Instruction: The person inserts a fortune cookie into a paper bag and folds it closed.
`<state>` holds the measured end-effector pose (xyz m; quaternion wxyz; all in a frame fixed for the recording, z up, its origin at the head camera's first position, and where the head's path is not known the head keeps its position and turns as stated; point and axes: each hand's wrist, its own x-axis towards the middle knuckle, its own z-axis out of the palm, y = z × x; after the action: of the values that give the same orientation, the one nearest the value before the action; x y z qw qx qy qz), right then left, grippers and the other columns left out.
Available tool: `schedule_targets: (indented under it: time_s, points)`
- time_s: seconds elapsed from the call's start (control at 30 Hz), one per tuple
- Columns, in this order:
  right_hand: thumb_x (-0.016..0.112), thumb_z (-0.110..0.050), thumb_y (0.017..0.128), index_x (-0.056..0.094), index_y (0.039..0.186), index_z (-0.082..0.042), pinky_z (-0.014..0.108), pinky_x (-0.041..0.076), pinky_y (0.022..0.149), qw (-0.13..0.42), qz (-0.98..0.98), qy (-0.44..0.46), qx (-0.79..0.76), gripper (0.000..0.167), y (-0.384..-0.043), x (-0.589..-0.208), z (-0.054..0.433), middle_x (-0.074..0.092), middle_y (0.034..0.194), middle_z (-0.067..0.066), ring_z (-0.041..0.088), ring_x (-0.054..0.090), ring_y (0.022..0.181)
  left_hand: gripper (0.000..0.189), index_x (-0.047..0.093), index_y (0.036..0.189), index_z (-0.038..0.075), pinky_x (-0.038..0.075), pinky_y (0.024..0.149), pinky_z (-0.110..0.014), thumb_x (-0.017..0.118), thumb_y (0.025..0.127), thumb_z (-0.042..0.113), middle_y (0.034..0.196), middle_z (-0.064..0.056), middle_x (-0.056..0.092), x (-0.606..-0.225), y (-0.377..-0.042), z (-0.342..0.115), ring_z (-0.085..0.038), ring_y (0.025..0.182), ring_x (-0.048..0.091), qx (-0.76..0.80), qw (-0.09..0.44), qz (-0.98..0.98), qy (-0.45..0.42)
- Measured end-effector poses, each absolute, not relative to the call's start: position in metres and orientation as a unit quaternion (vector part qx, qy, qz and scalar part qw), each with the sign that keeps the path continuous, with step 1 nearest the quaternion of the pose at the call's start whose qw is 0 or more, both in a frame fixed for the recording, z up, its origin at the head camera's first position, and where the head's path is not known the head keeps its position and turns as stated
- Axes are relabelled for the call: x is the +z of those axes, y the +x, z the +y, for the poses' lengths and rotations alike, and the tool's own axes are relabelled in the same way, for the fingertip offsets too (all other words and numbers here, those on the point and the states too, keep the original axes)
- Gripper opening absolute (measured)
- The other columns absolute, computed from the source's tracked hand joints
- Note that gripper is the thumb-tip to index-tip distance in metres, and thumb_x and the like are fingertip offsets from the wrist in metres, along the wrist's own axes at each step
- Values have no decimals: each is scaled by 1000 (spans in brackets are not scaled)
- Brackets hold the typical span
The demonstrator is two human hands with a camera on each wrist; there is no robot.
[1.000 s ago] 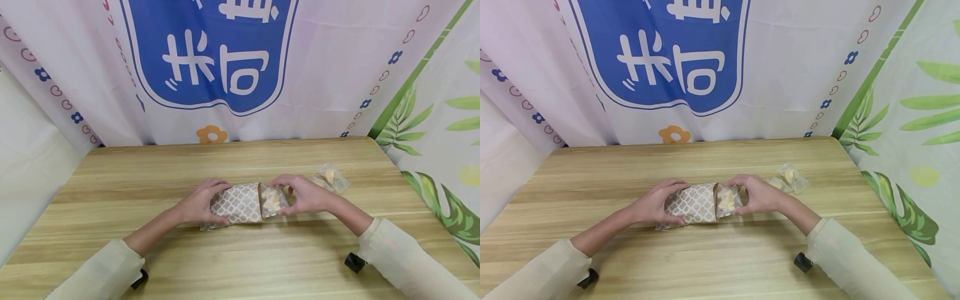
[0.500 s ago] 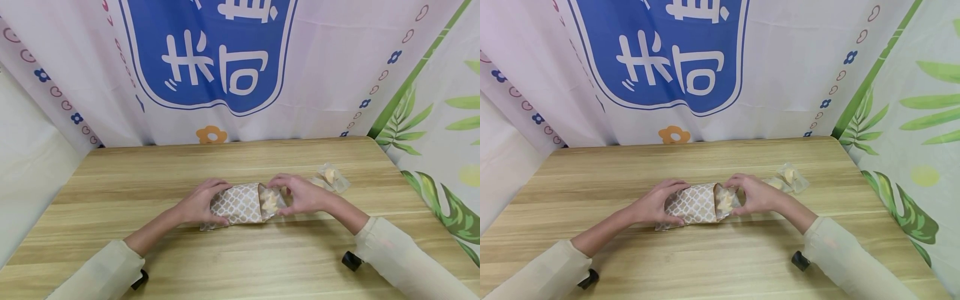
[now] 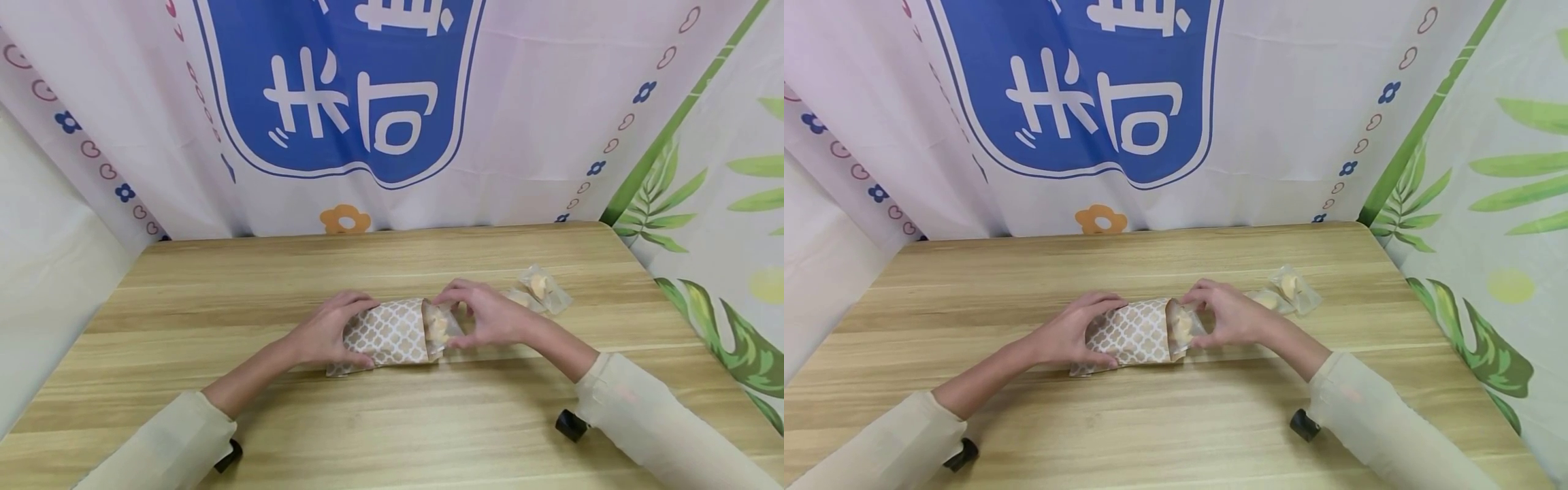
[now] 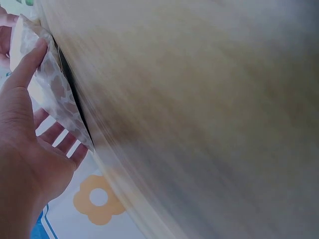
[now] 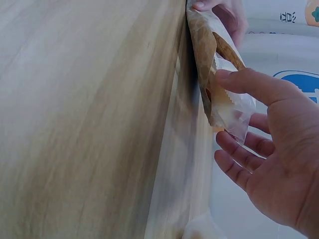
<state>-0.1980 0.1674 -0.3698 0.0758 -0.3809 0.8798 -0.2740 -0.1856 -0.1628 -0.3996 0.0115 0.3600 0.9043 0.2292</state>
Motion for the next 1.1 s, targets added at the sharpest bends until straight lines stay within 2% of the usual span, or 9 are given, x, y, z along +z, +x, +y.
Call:
schedule_targets:
  time_s: [0.47,0.87,1.1]
  points:
    - [92,-22,76,64,135,-3,30,58,82,78,881,-384,-264,68,-197,-369,162,66,128,8,22,65,106,98,54,147,-1,45,110,-60,92,73,50,146,-20,55,-399,-187,-162,-39,135,50,225,2,899,376]
    - [93,-23,75,64,133,-3,36,58,79,64,883,-374,-278,68,-196,-372,159,70,123,7,23,66,106,96,56,145,2,45,110,-61,93,72,51,146,-17,55,-400,-187,-161,-38,136,50,236,12,900,365]
    - [94,-24,75,66,129,-2,33,55,75,54,885,-367,-283,64,-196,-375,158,71,110,6,21,65,94,96,56,147,3,44,111,-61,92,72,51,148,-17,54,-399,-186,-161,-38,137,49,238,20,902,360]
